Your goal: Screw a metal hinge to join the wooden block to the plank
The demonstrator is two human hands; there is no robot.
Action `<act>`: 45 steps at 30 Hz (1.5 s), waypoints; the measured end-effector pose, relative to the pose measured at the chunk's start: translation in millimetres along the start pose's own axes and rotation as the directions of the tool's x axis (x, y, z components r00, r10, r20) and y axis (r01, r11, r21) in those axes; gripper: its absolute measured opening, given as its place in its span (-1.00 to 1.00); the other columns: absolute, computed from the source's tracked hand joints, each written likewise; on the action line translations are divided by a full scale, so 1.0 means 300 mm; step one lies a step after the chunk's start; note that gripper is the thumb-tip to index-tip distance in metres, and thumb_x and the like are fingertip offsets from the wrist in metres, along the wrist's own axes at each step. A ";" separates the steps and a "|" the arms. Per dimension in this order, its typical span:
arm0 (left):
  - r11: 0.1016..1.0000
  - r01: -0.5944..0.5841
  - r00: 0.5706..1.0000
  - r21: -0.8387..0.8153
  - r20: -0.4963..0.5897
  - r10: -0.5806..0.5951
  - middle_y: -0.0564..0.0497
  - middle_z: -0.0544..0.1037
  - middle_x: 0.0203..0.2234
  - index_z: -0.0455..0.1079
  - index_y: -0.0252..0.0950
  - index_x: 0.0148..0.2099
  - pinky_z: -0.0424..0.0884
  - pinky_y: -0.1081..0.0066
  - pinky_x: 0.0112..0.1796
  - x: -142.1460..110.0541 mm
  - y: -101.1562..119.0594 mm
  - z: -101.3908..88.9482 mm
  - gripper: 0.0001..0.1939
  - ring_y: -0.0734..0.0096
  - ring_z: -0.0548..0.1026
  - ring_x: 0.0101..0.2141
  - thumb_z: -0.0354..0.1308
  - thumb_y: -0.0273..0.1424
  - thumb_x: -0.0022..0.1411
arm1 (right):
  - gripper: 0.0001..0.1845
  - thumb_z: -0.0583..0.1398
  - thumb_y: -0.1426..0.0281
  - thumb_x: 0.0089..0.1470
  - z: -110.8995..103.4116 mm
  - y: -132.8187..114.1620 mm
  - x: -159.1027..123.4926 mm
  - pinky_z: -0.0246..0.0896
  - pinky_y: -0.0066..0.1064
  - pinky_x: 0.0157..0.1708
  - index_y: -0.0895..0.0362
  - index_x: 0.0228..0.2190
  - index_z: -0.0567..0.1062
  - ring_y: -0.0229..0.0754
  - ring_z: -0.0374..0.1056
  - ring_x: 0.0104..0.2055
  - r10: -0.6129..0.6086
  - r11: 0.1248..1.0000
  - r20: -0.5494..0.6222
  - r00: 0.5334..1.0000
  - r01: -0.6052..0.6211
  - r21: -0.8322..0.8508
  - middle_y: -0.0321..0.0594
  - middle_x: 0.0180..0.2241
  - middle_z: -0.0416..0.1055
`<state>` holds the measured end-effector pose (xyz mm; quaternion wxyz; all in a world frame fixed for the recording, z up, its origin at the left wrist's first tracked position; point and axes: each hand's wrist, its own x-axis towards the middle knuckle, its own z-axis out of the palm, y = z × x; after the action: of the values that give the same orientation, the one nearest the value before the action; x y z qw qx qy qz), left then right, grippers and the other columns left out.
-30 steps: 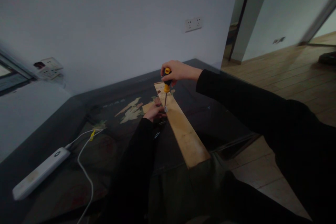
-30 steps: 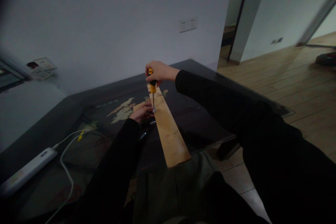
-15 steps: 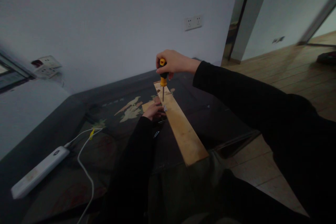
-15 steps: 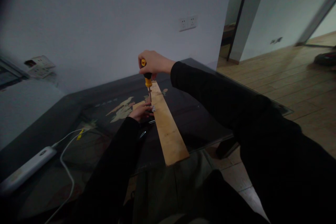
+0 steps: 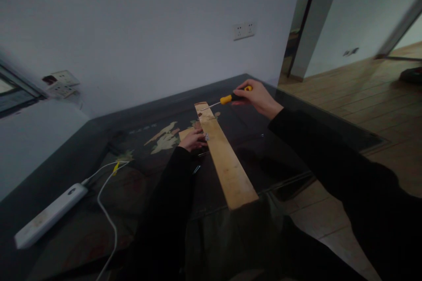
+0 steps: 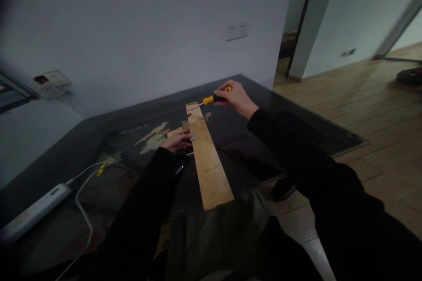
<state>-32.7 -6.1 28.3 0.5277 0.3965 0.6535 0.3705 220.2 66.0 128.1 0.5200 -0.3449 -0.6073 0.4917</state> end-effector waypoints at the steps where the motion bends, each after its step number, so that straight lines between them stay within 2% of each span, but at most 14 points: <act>1: 1.000 -0.004 1.000 0.004 -0.001 0.004 -0.08 0.60 -0.31 0.29 -0.25 0.19 0.28 0.63 -0.66 -0.002 0.001 0.001 -0.49 0.47 0.56 -0.54 0.16 -0.49 0.18 | -0.79 0.25 0.52 -0.04 -0.012 0.034 -0.021 0.52 -0.25 -0.25 0.14 -0.43 0.27 -0.25 0.46 -0.33 0.041 0.996 -0.004 0.999 -0.040 0.083 -0.25 -0.31 0.33; 3: 1.000 -0.008 1.000 0.001 -0.002 0.008 -0.08 0.60 -0.31 0.28 -0.24 0.20 0.33 0.62 -0.63 -0.007 0.002 0.004 -0.48 0.47 0.56 -0.55 0.17 -0.48 0.19 | -0.78 0.22 0.55 -0.04 -0.030 0.102 -0.063 0.50 -0.25 -0.18 0.11 -0.44 0.24 -0.25 0.46 -0.29 0.131 0.973 -0.001 0.991 -0.128 0.193 -0.27 -0.33 0.33; 6: 0.999 -0.006 1.000 -0.039 -0.003 0.006 -0.09 0.60 -0.29 0.27 -0.27 0.21 0.44 0.56 -0.56 -0.013 0.003 0.007 -0.47 0.46 0.56 -0.55 0.19 -0.48 0.19 | -0.79 0.18 0.53 -0.02 -0.035 0.199 -0.117 0.48 -0.26 -0.14 0.07 -0.42 0.22 -0.24 0.48 -0.27 0.244 0.943 0.013 0.970 -0.240 0.232 -0.27 -0.31 0.35; 8: 0.997 0.002 1.000 -0.076 0.002 -0.002 -0.09 0.59 -0.30 0.28 -0.30 0.19 0.50 0.51 -0.50 -0.016 0.002 0.008 -0.51 0.46 0.55 -0.56 0.17 -0.48 0.21 | -0.85 0.15 0.49 0.01 -0.028 0.252 -0.141 0.48 -0.26 -0.18 0.05 -0.36 0.27 -0.24 0.47 -0.28 0.249 0.949 -0.009 0.969 -0.242 0.202 -0.26 -0.27 0.37; 13: 0.996 -0.008 1.000 -0.092 -0.017 0.006 -0.10 0.57 -0.34 0.32 -0.33 0.13 0.53 0.47 -0.44 -0.029 0.000 0.011 -0.63 0.44 0.56 -0.57 0.09 -0.46 0.28 | -0.77 0.14 0.41 0.00 -0.012 0.325 -0.159 0.43 -0.35 -0.31 0.05 -0.21 0.39 -0.33 0.40 -0.46 0.192 0.981 -0.026 0.981 -0.192 0.014 -0.27 -0.26 0.40; 16: 0.998 -0.007 0.999 -0.065 -0.039 0.004 -0.10 0.56 -0.32 0.29 -0.33 0.15 0.53 0.46 -0.45 -0.041 0.001 0.012 -0.61 0.42 0.57 -0.56 0.08 -0.46 0.28 | -0.82 0.12 0.42 0.01 -0.018 0.348 -0.153 0.37 -0.27 -0.17 0.11 -0.29 0.45 -0.23 0.41 -0.33 0.106 0.969 -0.050 0.993 -0.115 -0.220 -0.19 -0.23 0.45; 19: 1.000 0.000 0.999 -0.015 -0.037 -0.001 -0.12 0.56 -0.30 0.26 -0.32 0.16 0.51 0.45 -0.47 -0.051 0.001 0.011 -0.60 0.40 0.57 -0.56 0.08 -0.45 0.28 | -0.81 0.11 0.46 0.01 -0.026 0.364 -0.152 0.21 -0.16 0.04 0.13 -0.32 0.50 -0.09 0.38 -0.10 -0.041 0.871 -0.033 0.999 0.019 -0.490 -0.12 -0.20 0.49; 22: 0.999 -0.029 0.998 0.034 -0.049 0.031 -0.12 0.56 -0.29 0.29 -0.32 0.09 0.44 0.51 -0.52 -0.049 -0.007 0.005 -0.67 0.43 0.57 -0.55 0.07 -0.46 0.28 | -0.78 0.10 0.47 0.03 -0.024 0.368 -0.161 0.17 -0.16 0.06 0.12 -0.30 0.52 -0.05 0.35 -0.05 -0.074 0.787 0.025 0.997 0.074 -0.612 -0.10 -0.17 0.50; 26: 0.982 -0.119 0.978 0.148 -0.156 0.142 -0.05 0.55 -0.35 0.35 -0.33 -0.07 0.34 0.56 -0.57 -0.019 -0.041 -0.010 -0.79 0.52 0.51 -0.57 0.10 -0.50 0.22 | -0.77 0.09 0.47 0.07 -0.015 0.364 -0.170 0.18 -0.18 0.02 0.13 -0.28 0.54 -0.03 0.36 -0.08 -0.046 0.723 0.078 0.996 0.087 -0.686 -0.06 -0.18 0.50; 29: 0.917 -0.275 0.897 0.288 -0.267 0.353 0.01 0.52 -0.42 0.39 -0.32 -0.21 0.41 0.52 -0.41 0.018 -0.077 -0.018 -0.88 0.50 0.51 -0.47 0.15 -0.52 0.15 | -0.75 0.09 0.46 0.08 -0.012 0.374 -0.169 0.18 -0.22 0.01 0.16 -0.25 0.54 -0.04 0.35 -0.10 -0.044 0.681 0.107 0.993 0.109 -0.724 -0.04 -0.19 0.49; 31: 0.868 -0.367 0.840 0.333 -0.281 0.463 0.00 0.52 -0.42 0.40 -0.32 -0.27 0.43 0.45 -0.28 0.042 -0.098 -0.018 -0.92 0.44 0.51 -0.37 0.16 -0.51 0.12 | -0.74 0.09 0.45 0.10 -0.011 0.390 -0.167 0.18 -0.24 0.00 0.16 -0.23 0.54 -0.07 0.34 -0.10 -0.040 0.666 0.110 0.993 0.109 -0.738 -0.06 -0.19 0.49; 32: 0.857 -0.394 0.828 0.332 -0.276 0.488 0.00 0.52 -0.42 0.40 -0.32 -0.29 0.44 0.42 -0.23 0.052 -0.107 -0.017 -0.94 0.42 0.51 -0.34 0.16 -0.50 0.12 | -0.74 0.09 0.45 0.10 -0.011 0.398 -0.166 0.18 -0.25 -0.01 0.15 -0.22 0.54 -0.08 0.34 -0.10 -0.038 0.662 0.102 0.994 0.101 -0.743 -0.08 -0.19 0.49; 38: 0.850 -0.452 0.823 0.270 -0.241 0.514 -0.01 0.52 -0.42 0.38 -0.32 -0.35 0.43 0.32 -0.16 0.085 -0.131 -0.015 -0.97 0.37 0.50 -0.32 0.15 -0.46 0.13 | -0.74 0.09 0.41 0.12 -0.004 0.430 -0.171 0.18 -0.25 -0.04 0.08 -0.21 0.54 -0.11 0.32 -0.12 -0.034 0.625 0.083 0.996 0.086 -0.776 -0.12 -0.18 0.47; 45: 0.843 -0.449 0.832 0.295 -0.205 0.515 -0.03 0.53 -0.41 0.40 -0.33 -0.33 0.42 0.29 -0.16 0.090 -0.138 -0.026 -0.94 0.35 0.50 -0.33 0.15 -0.44 0.13 | -0.73 0.08 0.41 0.12 -0.004 0.426 -0.173 0.18 -0.23 -0.06 0.07 -0.18 0.53 -0.08 0.31 -0.10 -0.003 0.551 0.115 0.993 0.097 -0.829 -0.09 -0.16 0.44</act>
<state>-49.1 0.9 -18.6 0.2691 0.5533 0.6374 0.4639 221.0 53.6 -9.4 0.2778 -0.5073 -0.8023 0.1475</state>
